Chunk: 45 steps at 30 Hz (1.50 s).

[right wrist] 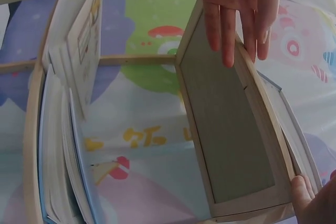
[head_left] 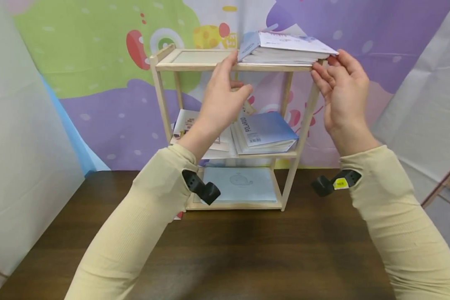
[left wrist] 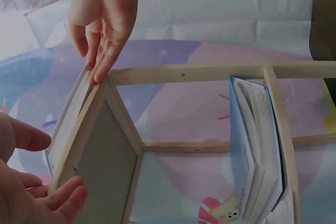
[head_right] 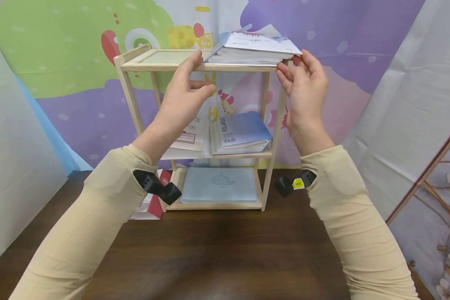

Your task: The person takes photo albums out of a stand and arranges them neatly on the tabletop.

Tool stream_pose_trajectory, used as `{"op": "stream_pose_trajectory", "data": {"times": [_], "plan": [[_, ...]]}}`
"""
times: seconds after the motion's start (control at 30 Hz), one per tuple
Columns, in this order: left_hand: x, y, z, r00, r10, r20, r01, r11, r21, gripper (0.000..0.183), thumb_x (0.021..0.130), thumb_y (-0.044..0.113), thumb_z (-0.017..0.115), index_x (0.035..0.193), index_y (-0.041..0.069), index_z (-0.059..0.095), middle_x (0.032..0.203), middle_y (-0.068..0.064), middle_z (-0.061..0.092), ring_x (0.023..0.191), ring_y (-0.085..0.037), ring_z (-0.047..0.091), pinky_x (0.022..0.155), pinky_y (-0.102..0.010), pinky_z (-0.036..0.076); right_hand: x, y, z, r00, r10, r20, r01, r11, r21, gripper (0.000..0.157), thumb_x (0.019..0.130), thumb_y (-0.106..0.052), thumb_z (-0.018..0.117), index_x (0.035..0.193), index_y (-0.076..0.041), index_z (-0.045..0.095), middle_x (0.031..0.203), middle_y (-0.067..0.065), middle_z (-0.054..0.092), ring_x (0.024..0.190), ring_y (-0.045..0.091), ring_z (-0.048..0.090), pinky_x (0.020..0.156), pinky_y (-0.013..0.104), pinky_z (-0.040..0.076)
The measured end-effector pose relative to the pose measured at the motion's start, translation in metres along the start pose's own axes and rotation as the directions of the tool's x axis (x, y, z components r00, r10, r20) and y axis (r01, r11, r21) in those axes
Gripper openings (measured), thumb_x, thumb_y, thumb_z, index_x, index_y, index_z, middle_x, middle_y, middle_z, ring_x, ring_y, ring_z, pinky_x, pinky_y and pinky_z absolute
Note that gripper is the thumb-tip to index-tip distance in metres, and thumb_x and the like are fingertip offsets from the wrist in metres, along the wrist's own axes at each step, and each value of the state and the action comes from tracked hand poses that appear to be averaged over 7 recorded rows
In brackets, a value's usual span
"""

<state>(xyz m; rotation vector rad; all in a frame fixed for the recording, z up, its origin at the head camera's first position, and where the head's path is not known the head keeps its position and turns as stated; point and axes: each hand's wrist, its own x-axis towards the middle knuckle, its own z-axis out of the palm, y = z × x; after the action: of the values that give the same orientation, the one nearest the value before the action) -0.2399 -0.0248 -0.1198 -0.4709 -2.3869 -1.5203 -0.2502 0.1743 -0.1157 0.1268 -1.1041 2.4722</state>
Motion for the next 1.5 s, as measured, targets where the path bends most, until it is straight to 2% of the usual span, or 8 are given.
{"op": "stream_pose_trajectory", "data": {"times": [0.3,0.53,0.7,0.77,0.87,1.03,1.37,1.5], "plan": [[0.002,0.006,-0.001,0.999,-0.034,-0.012,0.035,0.995,0.092,0.053,0.087,0.013,0.054,0.138,0.012,0.037,0.142,0.006,0.031,0.098,-0.009,0.055,0.076,-0.017,0.045,-0.001,0.001,0.006,1.000,-0.009,0.006,0.010,1.000,-0.020,0.019,0.088,0.011,0.040,0.101,0.007,0.053,0.098,0.014,0.052,0.073,0.022,0.061,0.075,0.028,0.053],[0.005,0.010,-0.004,0.997,-0.075,0.033,0.070,0.987,0.147,0.053,0.089,0.019,0.053,0.139,0.014,0.036,0.148,0.008,0.021,0.102,-0.007,0.052,0.082,-0.017,0.043,0.000,-0.002,0.009,1.000,0.023,0.000,-0.023,1.000,-0.017,0.020,0.088,0.011,0.042,0.104,0.008,0.053,0.097,0.015,0.054,0.073,0.022,0.061,0.075,0.028,0.053],[0.009,0.011,-0.008,0.994,-0.102,0.045,0.090,0.972,0.217,0.057,0.089,0.023,0.052,0.141,0.015,0.032,0.149,0.008,0.020,0.120,-0.006,0.041,0.097,-0.014,0.031,-0.002,-0.001,0.014,0.999,0.035,0.012,-0.034,0.998,-0.044,0.027,0.089,0.009,0.042,0.115,0.009,0.050,0.103,0.014,0.052,0.079,0.022,0.060,0.078,0.027,0.052],[0.010,0.010,-0.010,0.993,-0.108,0.040,0.096,0.969,0.229,0.057,0.089,0.024,0.052,0.141,0.015,0.032,0.149,0.009,0.020,0.126,-0.005,0.033,0.101,-0.013,0.026,-0.002,-0.002,0.014,0.999,0.034,0.020,-0.033,0.998,-0.053,0.025,0.089,0.008,0.042,0.113,0.008,0.051,0.104,0.014,0.053,0.079,0.022,0.060,0.079,0.027,0.052],[0.009,0.010,-0.012,0.993,-0.111,0.038,0.100,0.969,0.224,0.057,0.089,0.025,0.052,0.141,0.015,0.032,0.148,0.009,0.021,0.127,-0.004,0.033,0.101,-0.012,0.025,-0.003,-0.002,0.016,0.999,0.034,0.035,-0.032,0.998,-0.056,0.022,0.089,0.008,0.042,0.109,0.007,0.052,0.105,0.014,0.053,0.082,0.023,0.061,0.080,0.028,0.052],[0.010,0.010,-0.013,0.993,-0.110,0.037,0.098,0.965,0.242,0.056,0.089,0.027,0.053,0.141,0.016,0.033,0.148,0.009,0.023,0.134,-0.003,0.020,0.105,-0.013,0.019,-0.002,-0.005,0.019,0.998,0.037,0.048,-0.035,0.999,-0.028,0.020,0.089,0.007,0.042,0.107,0.006,0.052,0.106,0.013,0.051,0.082,0.024,0.060,0.079,0.028,0.052],[0.005,0.008,-0.014,0.997,-0.071,0.015,0.066,0.971,0.229,0.051,0.090,0.027,0.052,0.138,0.019,0.039,0.144,0.011,0.031,0.132,-0.002,0.025,0.104,-0.015,0.022,-0.001,-0.008,0.019,0.998,0.056,0.028,-0.055,0.998,-0.024,0.017,0.090,0.005,0.045,0.104,0.006,0.054,0.108,0.012,0.052,0.077,0.024,0.061,0.077,0.029,0.053],[0.000,0.009,-0.015,0.999,-0.035,-0.002,0.034,0.970,0.240,0.048,0.090,0.027,0.053,0.135,0.018,0.042,0.139,0.009,0.037,0.114,-0.004,0.041,0.096,-0.014,0.029,-0.002,-0.010,0.016,0.999,0.042,0.020,-0.042,0.999,-0.010,0.013,0.089,0.004,0.047,0.100,0.006,0.055,0.104,0.013,0.054,0.073,0.025,0.060,0.072,0.029,0.054]]}}
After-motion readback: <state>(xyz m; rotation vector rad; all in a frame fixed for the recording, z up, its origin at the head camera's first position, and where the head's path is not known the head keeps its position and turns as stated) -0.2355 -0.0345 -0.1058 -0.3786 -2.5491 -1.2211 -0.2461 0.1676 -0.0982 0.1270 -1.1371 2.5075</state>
